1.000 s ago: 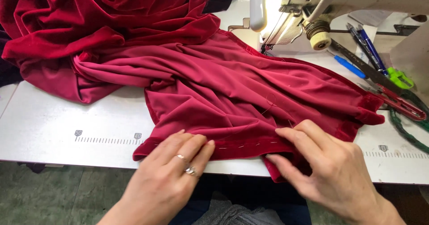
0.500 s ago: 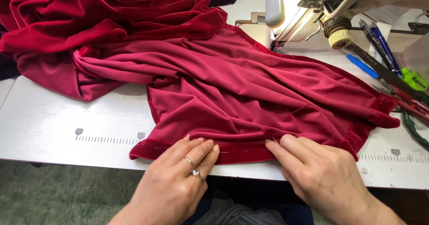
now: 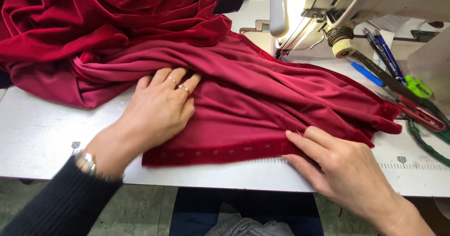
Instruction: The person is aligning and pinning the edges of red velvet fabric to prepare it for sewing.
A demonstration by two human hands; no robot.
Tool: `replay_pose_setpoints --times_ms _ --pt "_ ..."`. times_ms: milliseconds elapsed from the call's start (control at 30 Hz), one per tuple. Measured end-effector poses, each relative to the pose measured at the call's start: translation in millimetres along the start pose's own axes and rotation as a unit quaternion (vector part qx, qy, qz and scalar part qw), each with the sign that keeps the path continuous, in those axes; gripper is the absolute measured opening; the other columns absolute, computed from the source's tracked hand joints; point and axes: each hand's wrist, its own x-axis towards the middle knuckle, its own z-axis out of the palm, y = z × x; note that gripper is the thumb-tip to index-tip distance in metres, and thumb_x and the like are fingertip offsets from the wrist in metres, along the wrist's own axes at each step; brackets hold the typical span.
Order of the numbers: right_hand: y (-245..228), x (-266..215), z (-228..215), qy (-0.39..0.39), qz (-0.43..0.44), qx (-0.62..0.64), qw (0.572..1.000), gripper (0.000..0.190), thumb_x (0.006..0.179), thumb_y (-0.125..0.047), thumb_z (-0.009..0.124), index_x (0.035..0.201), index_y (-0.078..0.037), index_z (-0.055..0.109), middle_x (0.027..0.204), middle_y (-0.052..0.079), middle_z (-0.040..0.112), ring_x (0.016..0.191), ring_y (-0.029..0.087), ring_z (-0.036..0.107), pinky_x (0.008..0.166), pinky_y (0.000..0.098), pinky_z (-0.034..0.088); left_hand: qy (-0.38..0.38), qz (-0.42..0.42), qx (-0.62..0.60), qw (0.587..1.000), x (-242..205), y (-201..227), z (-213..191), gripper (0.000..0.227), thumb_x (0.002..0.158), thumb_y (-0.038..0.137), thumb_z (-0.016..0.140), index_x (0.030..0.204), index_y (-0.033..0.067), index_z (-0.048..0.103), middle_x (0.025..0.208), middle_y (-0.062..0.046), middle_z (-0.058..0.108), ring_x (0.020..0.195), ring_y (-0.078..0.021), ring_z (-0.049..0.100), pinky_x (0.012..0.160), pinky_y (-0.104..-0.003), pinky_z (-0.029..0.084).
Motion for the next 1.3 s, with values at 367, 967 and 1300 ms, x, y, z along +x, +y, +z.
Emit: replay_pose_setpoints --times_ms 367,967,1300 --pt "-15.7 20.1 -27.8 -0.016 -0.014 0.292 0.956 0.021 0.083 -0.015 0.066 0.101 -0.009 0.075 0.068 -0.002 0.060 0.053 0.009 0.055 0.048 0.0242 0.042 0.172 0.134 0.032 0.975 -7.9 -25.8 2.1 0.038 0.093 0.018 0.053 0.130 0.0090 0.057 0.124 -0.012 0.059 0.102 -0.0307 0.060 0.075 -0.043 0.053" --pt "-32.1 35.4 -0.1 -0.021 -0.139 0.196 0.971 0.029 0.085 -0.021 0.065 0.113 -0.013 0.066 0.092 -0.001 0.064 0.062 0.014 0.066 0.047 0.0290 0.050 0.196 0.184 0.027 0.963 -123.5 35.0 -15.8 0.033 0.094 0.005 0.046 0.122 -0.0010 0.060 0.124 -0.016 0.058 0.107 -0.0305 0.059 0.095 -0.042 0.048" --pt "-36.8 33.8 9.2 -0.020 -0.120 0.245 0.962 0.028 0.085 -0.023 0.066 0.112 -0.014 0.068 0.093 0.000 0.067 0.067 0.014 0.069 0.055 0.0274 0.052 0.274 0.134 0.076 0.949 -103.0 46.8 -21.3 0.010 0.095 0.006 0.059 0.099 -0.0019 0.064 0.097 -0.011 0.056 0.071 -0.0247 0.052 0.062 -0.037 0.043"
